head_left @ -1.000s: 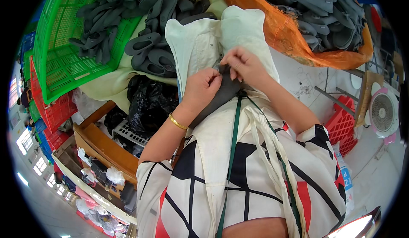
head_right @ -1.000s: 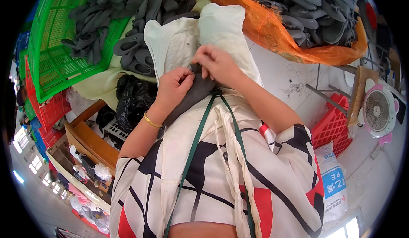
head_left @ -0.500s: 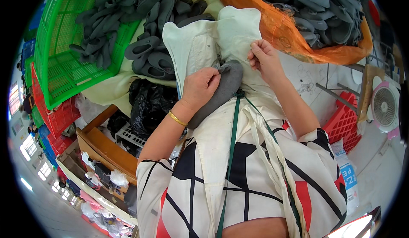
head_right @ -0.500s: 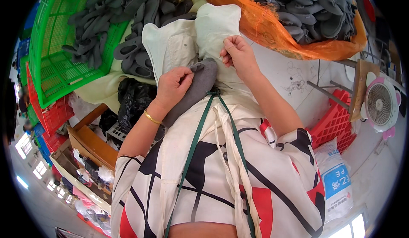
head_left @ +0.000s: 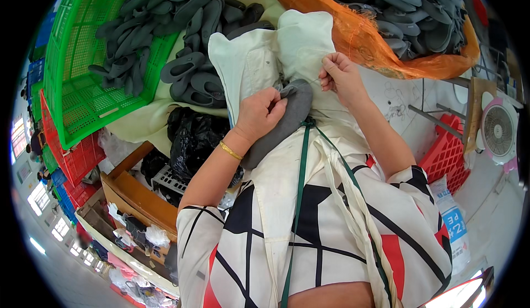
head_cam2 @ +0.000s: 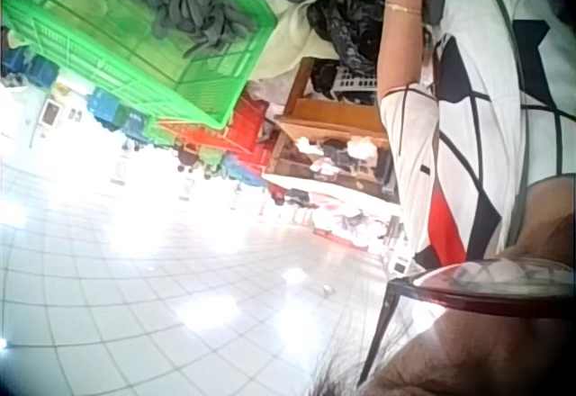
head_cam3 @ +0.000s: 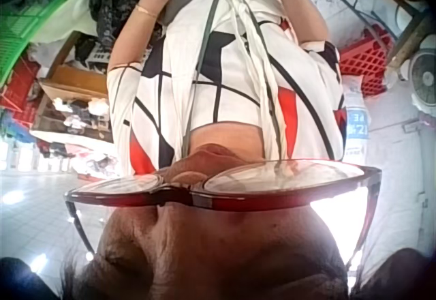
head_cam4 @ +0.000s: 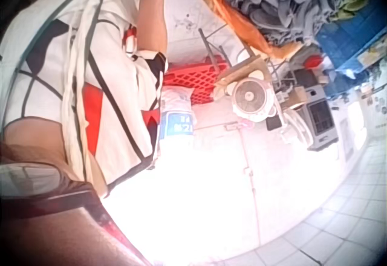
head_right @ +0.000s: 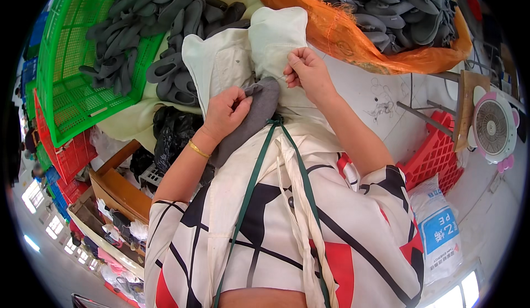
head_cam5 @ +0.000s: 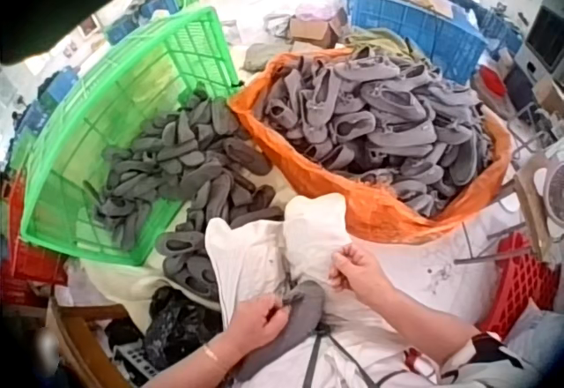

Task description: The person is sewing a grey slipper using a needle and thread. They repeatedly insert the needle into the slipper's fabric and pull the thread through to stitch the material. The person handles the slipper with both hands, adjusting its position on a white cloth surface while working.

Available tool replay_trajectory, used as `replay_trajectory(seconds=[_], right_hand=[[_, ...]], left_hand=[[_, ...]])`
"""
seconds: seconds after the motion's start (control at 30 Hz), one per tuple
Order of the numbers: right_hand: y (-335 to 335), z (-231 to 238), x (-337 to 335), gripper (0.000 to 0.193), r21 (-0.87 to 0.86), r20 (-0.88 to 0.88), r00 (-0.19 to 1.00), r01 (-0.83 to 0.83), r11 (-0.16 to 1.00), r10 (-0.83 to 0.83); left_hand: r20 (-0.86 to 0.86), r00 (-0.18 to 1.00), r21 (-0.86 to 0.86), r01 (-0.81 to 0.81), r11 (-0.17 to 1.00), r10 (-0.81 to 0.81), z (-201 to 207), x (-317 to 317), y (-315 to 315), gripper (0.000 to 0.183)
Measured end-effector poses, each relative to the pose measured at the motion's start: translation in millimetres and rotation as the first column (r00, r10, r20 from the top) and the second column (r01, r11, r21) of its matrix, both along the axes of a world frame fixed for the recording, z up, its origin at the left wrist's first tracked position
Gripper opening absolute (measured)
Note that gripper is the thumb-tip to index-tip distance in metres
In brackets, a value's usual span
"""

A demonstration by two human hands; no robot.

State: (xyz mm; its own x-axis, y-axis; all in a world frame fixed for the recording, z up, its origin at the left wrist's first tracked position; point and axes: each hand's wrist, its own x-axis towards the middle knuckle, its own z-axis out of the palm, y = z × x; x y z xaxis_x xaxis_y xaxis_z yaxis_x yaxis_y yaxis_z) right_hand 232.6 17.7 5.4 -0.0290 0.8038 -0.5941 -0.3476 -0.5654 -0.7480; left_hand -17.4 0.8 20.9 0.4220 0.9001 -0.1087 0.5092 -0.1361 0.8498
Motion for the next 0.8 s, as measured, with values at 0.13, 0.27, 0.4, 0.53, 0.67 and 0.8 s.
replay_trajectory(seconds=[0.13,0.27,0.4,0.53,0.67,0.8], right_hand=[[-0.6,0.6,0.1,0.013,0.003,-0.003,1.0,0.004,1.0,-0.004],[-1.6,3.6,-1.1,0.013,-0.005,0.002,0.999,0.036,0.999,-0.036],[-4.8,11.1,2.8,0.013,0.08,0.032,0.995,0.092,0.993,-0.095],[-2.8,60.3,18.1,0.01,0.303,-0.006,0.984,0.173,0.937,-0.18],[-2.3,121.9,17.9,0.008,0.513,-0.086,0.98,0.196,0.836,-0.177],[-1.3,129.3,12.2,0.01,0.519,-0.078,0.977,0.21,0.829,-0.199]], left_hand=[[0.002,0.999,0.0,-0.038,0.999,0.038,-4.1,1.6,2.0,0.026],[-0.02,0.988,-0.11,-0.151,0.982,0.15,-15.6,3.7,-0.9,0.032],[-0.072,0.979,-0.301,-0.205,0.931,0.192,-21.6,4.6,5.5,0.032],[-0.167,0.965,-0.171,-0.232,0.958,0.204,-11.7,10.7,8.9,0.028],[-0.275,0.954,0.287,-0.037,0.957,0.119,-8.0,11.9,0.0,0.02],[-0.28,0.96,0.558,0.141,0.818,0.025,-5.9,15.3,0.3,0.008]])
